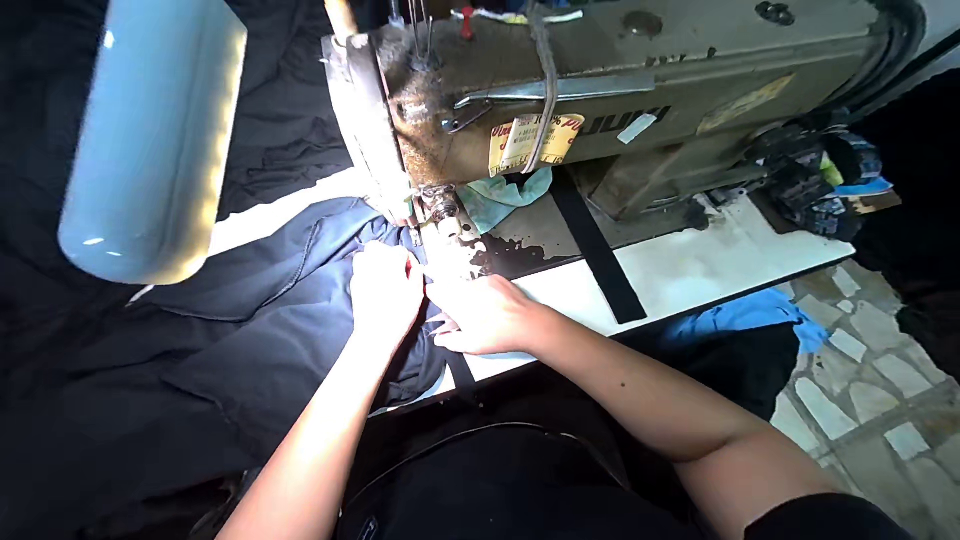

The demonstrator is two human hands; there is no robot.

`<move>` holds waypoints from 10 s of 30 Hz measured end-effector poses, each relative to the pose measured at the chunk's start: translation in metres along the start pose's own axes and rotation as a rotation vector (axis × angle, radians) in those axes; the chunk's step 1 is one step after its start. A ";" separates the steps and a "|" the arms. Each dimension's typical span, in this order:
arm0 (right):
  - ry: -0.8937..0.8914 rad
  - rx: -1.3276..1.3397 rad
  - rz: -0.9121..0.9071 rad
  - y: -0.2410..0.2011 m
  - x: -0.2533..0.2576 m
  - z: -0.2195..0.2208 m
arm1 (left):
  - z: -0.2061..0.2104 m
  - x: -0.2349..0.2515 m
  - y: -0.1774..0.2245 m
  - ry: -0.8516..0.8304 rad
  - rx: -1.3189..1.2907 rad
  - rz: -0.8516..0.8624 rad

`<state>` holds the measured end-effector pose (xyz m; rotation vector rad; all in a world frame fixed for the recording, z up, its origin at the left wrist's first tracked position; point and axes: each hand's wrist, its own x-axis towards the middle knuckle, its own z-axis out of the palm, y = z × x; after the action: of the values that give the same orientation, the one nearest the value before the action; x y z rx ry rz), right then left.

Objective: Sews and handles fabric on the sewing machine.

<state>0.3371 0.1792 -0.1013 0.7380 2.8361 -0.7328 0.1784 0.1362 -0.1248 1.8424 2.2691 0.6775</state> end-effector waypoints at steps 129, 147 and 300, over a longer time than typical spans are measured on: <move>0.239 0.612 -0.028 -0.064 -0.087 0.035 | -0.013 -0.039 -0.023 -0.016 -0.013 0.476; 0.190 0.572 -0.178 -0.075 -0.096 0.031 | -0.005 -0.052 -0.019 0.037 0.116 0.597; -0.029 0.154 -0.003 -0.042 -0.057 0.039 | -0.031 -0.076 -0.012 -0.093 -0.278 0.489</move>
<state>0.3661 0.1038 -0.1040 0.7371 2.7789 -0.9636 0.1738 0.0539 -0.1156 2.2361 1.5732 0.8955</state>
